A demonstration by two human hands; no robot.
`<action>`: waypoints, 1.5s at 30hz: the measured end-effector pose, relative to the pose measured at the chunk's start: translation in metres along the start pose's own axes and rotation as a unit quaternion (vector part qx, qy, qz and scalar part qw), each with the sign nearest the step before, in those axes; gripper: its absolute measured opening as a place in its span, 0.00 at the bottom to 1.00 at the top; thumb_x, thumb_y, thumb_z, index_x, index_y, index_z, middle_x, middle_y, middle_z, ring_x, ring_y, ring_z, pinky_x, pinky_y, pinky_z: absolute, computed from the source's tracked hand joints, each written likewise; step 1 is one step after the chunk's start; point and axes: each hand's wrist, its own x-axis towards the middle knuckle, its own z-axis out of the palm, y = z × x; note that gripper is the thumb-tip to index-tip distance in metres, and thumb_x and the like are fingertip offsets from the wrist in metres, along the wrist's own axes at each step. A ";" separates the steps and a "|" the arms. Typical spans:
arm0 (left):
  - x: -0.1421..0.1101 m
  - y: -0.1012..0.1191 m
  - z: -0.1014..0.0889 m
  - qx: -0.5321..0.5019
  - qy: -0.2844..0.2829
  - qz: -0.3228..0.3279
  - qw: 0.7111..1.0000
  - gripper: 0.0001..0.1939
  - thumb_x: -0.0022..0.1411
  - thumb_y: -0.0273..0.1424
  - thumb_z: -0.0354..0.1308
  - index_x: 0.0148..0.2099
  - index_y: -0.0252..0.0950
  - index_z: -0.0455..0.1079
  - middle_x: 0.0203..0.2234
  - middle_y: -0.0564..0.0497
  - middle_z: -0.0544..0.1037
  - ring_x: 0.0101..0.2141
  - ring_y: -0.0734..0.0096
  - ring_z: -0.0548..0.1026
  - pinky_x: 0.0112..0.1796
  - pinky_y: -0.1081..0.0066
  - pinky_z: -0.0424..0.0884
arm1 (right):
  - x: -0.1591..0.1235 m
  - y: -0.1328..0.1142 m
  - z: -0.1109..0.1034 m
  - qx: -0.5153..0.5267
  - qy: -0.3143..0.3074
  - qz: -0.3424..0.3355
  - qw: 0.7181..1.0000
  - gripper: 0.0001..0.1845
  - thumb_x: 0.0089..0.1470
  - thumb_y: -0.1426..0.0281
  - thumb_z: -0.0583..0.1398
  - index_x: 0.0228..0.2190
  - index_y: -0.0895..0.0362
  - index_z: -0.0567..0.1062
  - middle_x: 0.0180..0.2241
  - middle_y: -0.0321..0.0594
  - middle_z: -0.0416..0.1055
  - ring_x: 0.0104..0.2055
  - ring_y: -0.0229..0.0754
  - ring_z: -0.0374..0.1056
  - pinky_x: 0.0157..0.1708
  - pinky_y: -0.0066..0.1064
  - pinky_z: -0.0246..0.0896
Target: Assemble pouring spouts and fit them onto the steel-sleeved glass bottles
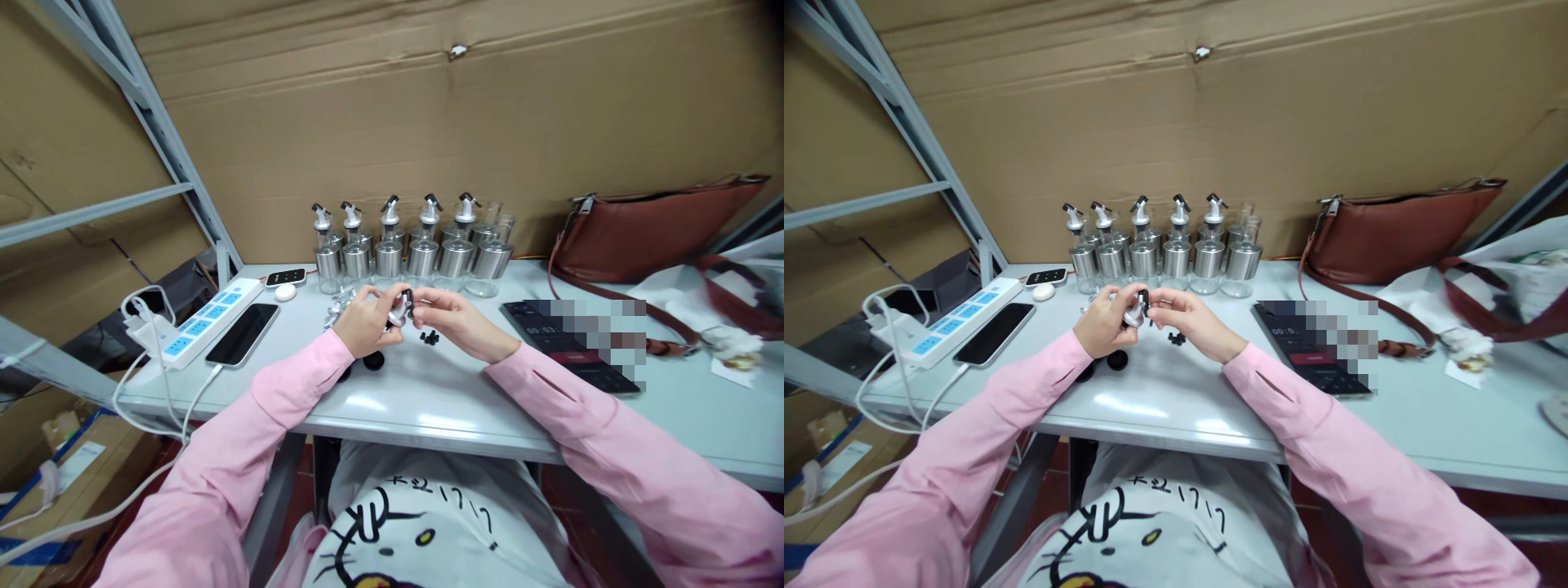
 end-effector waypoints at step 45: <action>-0.001 0.005 -0.007 -0.076 0.007 -0.007 0.997 0.20 0.62 0.35 0.47 0.56 0.35 0.59 0.26 0.57 0.76 0.20 0.79 0.69 0.44 0.66 0.63 | 0.030 -0.090 -0.023 -0.009 0.251 -0.166 0.954 0.19 0.45 0.64 0.64 0.21 0.53 0.56 0.22 0.32 0.61 0.22 0.34 0.61 0.19 0.27 0.57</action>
